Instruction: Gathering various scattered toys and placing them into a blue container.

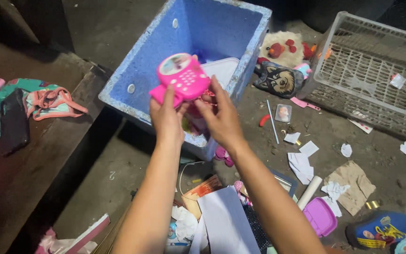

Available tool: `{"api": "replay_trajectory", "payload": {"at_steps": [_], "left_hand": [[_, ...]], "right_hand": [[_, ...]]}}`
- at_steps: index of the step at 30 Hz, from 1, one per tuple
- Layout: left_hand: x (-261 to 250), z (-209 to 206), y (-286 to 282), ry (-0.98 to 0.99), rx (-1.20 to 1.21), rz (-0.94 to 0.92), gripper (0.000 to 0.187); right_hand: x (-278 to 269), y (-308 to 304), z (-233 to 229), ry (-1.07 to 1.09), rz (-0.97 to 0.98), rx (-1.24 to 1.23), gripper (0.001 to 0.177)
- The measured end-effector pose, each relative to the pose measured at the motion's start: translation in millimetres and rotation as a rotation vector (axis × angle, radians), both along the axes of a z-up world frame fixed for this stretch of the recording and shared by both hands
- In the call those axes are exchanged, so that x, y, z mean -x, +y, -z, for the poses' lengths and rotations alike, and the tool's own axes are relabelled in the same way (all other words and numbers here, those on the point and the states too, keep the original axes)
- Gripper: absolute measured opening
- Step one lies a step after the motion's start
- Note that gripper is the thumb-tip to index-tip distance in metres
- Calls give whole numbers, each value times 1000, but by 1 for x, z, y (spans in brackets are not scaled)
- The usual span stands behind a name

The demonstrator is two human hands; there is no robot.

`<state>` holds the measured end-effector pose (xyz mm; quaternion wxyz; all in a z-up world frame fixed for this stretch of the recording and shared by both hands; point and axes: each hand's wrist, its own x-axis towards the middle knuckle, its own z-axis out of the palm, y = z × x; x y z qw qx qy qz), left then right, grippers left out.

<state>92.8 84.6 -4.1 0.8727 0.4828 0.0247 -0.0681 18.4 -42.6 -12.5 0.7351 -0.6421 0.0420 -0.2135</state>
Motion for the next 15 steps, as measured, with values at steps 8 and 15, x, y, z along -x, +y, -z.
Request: {"api": "replay_trajectory", "payload": {"at_steps": [8,15], "left_hand": [[-5,12,-9,-35,-33,-343,77],[-3,20,-10,-79,-109,-323,106]], "right_hand": [[11,-9,-24,9,-22,492,43],[16,-19,2,-84,-24,454,37]]}}
